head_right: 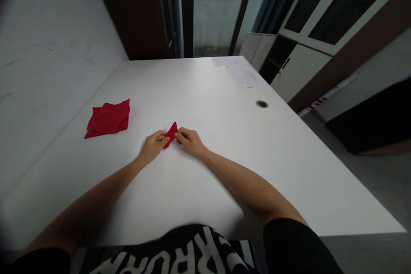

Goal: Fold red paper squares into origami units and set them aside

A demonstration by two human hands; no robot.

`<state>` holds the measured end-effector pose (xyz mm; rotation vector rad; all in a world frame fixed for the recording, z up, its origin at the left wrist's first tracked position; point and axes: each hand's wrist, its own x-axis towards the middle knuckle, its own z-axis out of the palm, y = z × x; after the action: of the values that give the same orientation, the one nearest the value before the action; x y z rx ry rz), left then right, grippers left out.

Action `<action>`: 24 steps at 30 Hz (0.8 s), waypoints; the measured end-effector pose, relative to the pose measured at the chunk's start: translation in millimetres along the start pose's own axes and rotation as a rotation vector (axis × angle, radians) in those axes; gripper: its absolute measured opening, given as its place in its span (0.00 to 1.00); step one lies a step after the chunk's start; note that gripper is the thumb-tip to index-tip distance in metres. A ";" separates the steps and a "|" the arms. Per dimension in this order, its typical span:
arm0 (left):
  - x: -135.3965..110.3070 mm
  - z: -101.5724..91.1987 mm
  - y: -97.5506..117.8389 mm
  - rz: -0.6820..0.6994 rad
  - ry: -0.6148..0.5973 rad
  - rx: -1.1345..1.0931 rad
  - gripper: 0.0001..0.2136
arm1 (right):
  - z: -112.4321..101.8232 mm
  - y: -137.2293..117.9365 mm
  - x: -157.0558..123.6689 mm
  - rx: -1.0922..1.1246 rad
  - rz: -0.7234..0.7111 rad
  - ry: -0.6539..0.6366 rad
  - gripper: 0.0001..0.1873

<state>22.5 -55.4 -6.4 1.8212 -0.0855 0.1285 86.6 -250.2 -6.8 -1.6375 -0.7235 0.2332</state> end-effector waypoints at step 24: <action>2.8 -11.7 2.7 -0.064 -0.048 0.212 0.13 | -36.7 -19.7 18.8 -0.191 -0.093 0.005 0.12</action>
<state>24.4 -44.7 -0.5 2.0366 -0.0485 0.0493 114.6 -268.7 24.2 -1.7787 -0.8370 0.0950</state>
